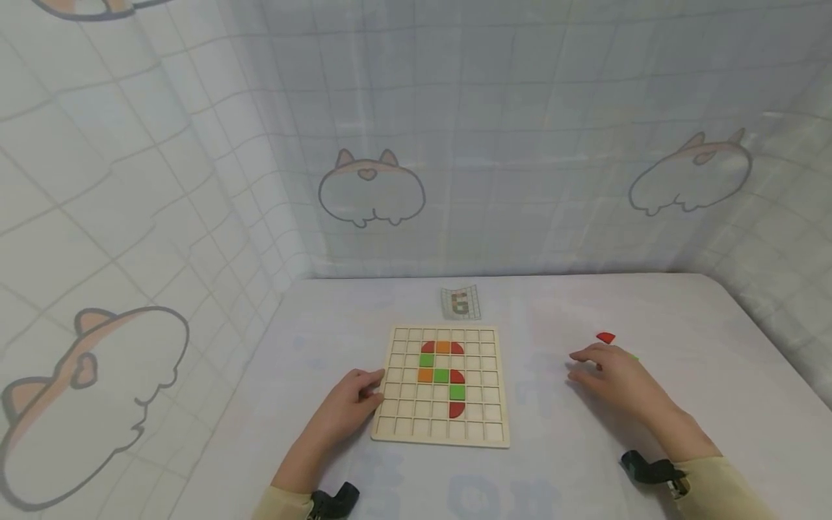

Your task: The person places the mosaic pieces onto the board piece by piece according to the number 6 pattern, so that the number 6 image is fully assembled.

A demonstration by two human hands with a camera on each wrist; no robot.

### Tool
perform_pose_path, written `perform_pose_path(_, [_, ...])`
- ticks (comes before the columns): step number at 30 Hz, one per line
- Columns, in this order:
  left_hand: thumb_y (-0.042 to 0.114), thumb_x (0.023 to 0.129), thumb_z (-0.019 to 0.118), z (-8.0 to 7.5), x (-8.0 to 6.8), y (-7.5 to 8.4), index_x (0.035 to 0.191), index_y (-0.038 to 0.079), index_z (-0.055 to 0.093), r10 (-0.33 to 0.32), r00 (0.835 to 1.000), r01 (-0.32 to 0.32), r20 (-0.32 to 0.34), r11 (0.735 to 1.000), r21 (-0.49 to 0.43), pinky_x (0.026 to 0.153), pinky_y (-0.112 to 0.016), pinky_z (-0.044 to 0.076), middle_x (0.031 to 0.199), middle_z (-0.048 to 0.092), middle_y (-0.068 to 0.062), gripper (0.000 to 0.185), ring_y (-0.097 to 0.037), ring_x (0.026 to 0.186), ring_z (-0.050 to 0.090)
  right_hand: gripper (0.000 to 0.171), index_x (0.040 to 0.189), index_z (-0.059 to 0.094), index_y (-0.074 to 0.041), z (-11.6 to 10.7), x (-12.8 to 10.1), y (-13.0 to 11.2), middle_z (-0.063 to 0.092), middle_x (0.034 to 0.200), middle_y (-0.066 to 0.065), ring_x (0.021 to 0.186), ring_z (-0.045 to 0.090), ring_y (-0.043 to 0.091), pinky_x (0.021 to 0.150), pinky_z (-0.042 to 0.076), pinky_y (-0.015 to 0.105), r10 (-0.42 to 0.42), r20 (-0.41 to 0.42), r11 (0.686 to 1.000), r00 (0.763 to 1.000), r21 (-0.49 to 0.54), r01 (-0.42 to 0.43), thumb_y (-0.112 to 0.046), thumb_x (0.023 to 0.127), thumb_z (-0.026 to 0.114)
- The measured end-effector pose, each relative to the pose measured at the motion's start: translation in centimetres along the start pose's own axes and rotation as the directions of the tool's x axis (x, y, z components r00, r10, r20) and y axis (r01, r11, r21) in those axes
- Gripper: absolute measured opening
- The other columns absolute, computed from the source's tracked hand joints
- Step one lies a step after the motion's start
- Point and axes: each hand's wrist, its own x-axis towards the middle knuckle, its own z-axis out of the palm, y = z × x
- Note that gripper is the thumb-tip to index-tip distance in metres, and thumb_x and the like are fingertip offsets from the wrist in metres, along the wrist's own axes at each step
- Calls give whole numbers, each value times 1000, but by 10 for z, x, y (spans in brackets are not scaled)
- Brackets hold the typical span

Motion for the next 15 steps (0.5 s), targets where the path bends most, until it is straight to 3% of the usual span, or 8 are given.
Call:
perform_pose_path(9, [14, 92, 71, 2, 2, -1, 136, 9, 61, -6, 1000, 6, 9, 1000, 9, 74, -33, 45, 103, 56, 1, 46, -13, 85, 50, 36, 114, 72, -2, -10, -5, 24, 64, 118, 22, 112, 56, 44, 94, 41, 60, 22, -14, 999, 1000, -23, -23, -22, 85, 79])
perform_pose_path(15, [14, 91, 71, 1, 1, -1, 136, 9, 61, -2, 1000, 2, 6, 1000, 5, 75, -33, 45, 104, 57, 1, 46, -12, 85, 51, 35, 112, 72, 0, -16, -8, 34, 66, 111, 20, 107, 58, 43, 91, 42, 60, 29, -19, 999, 999, -36, -30, -19, 83, 80])
